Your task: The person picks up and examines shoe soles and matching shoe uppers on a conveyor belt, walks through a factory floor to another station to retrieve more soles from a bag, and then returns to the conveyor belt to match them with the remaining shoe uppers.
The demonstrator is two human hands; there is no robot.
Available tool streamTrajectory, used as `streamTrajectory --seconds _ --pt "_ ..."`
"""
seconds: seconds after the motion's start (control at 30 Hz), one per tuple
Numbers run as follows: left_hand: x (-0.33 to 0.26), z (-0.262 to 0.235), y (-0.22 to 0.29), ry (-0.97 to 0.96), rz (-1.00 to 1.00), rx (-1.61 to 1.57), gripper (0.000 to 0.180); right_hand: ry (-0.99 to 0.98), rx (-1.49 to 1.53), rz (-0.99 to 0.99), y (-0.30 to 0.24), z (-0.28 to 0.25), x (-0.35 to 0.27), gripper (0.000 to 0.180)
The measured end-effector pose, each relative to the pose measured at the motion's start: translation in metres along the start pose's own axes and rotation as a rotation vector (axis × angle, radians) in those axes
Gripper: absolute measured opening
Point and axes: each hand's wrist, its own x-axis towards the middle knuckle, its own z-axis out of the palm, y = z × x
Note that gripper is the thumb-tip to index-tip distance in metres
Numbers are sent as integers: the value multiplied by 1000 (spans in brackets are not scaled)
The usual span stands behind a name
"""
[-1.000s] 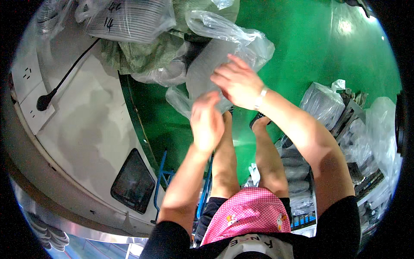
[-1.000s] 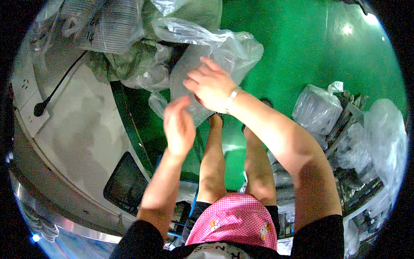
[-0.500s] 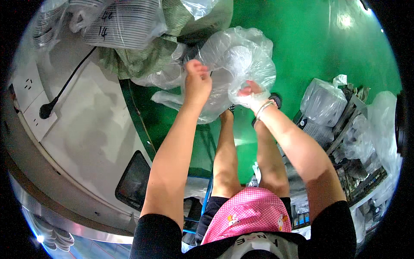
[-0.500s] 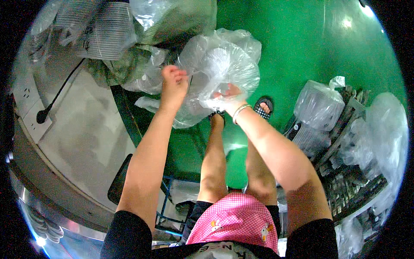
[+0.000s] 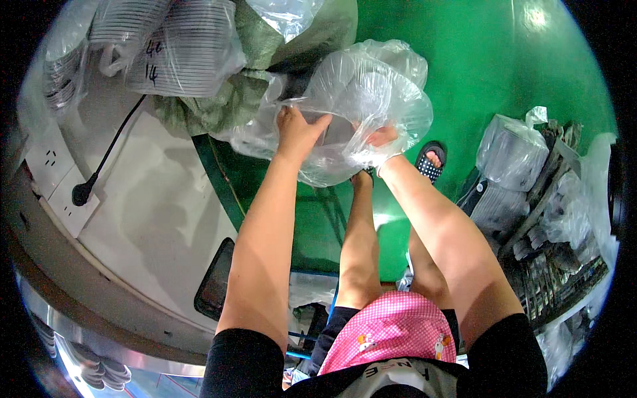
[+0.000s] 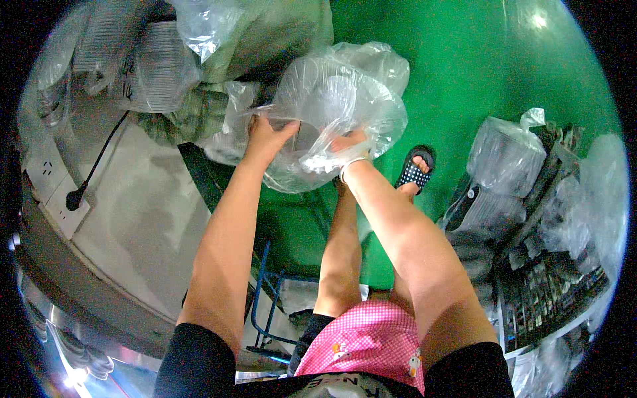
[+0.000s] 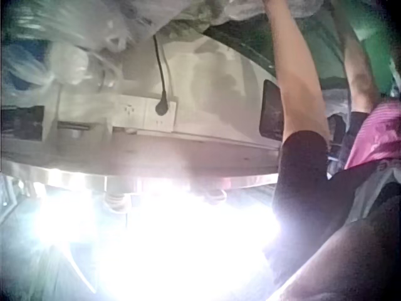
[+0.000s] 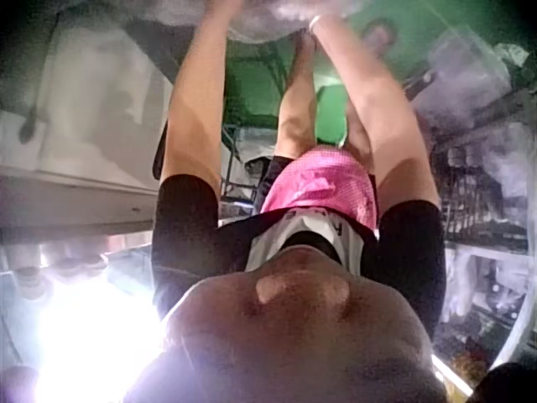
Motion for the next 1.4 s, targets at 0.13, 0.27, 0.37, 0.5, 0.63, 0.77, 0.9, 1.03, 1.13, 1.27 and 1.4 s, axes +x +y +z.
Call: streamTrajectory --seconds 0.13,0.27,0.37,0.5,0.63,0.77,0.9,1.03,1.13,1.27,1.4 --pt "14 1 -13 -269 -24 -521 78 10 97 -69 11 -3 6 56" --pt "29 -16 -5 -577 -123 -580 77 93 563 4 -14 15 -12 57" --pt "33 -18 8 -565 -109 -482 77 319 -497 -348 -24 17 -22 51" --pt "25 -10 0 -543 -118 -704 79 314 -436 -161 -43 30 -41 78" --pt "25 -12 3 -482 19 -632 79 381 -541 -194 -27 26 -41 82" --pt "27 -4 -5 -540 70 -650 86 314 -754 -233 -39 24 -49 72" --pt "36 5 -12 -515 38 -554 86 279 -811 -263 -27 21 -41 63" --pt "26 -8 0 -449 -8 -441 74 403 -713 -367 -43 43 -60 60" --pt "26 -13 4 -433 8 -476 74 506 -983 -522 -52 41 -66 52" --pt "25 -22 8 -606 -28 -634 77 293 -515 -457 -33 19 -46 55" --pt "2 -47 6 -671 -134 -683 79 -13 109 -45 -66 21 -73 61"
